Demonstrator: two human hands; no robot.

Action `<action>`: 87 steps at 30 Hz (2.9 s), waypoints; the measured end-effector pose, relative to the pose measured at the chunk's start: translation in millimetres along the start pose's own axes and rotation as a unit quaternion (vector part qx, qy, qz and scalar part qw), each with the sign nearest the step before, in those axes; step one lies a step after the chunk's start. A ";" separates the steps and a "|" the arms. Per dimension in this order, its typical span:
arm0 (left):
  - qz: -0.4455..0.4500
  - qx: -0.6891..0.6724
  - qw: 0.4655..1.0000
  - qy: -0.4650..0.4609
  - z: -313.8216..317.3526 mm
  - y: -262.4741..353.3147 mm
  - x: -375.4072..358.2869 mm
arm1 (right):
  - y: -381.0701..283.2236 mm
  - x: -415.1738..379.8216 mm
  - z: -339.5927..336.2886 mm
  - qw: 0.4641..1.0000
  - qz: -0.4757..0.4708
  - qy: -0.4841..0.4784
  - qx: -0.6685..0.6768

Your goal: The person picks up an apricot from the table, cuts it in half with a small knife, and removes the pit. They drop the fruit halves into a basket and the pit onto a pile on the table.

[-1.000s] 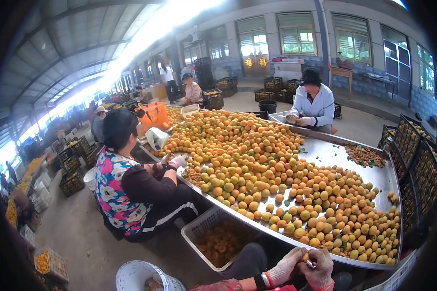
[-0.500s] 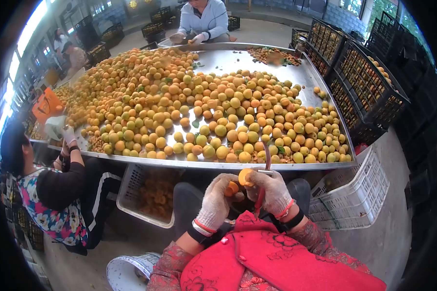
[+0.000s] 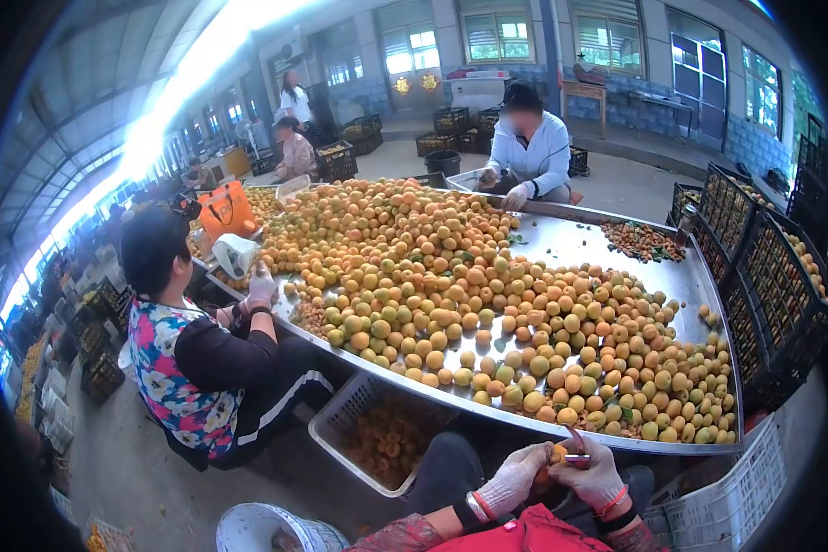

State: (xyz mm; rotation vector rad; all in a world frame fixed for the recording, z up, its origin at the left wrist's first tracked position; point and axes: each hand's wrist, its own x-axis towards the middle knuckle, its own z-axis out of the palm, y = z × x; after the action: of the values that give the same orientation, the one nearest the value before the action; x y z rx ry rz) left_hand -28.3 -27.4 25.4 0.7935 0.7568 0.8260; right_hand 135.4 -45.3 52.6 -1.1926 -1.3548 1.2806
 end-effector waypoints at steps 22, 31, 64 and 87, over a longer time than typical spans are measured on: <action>0.051 0.192 0.979 -0.050 -11.3 -16.4 2.8 | 9.5 -7.3 9.6 0.991 0.060 0.098 0.066; 0.036 0.276 0.956 -0.096 -12.5 -5.0 0.2 | 25.8 -9.2 2.3 0.938 0.128 0.058 0.316; 0.119 0.268 0.955 0.042 -6.7 -11.6 -0.5 | 21.0 -0.9 19.3 0.976 0.101 0.136 0.134; 0.053 0.049 0.997 0.016 -18.1 -8.1 -12.5 | -24.5 20.9 24.5 0.928 -0.226 0.193 0.226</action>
State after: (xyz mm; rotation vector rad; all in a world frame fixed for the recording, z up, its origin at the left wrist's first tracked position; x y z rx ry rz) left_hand -46.3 -36.1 13.1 0.9175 0.7930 0.9034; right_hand 106.8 -27.9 75.4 -0.7051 -0.9049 0.8965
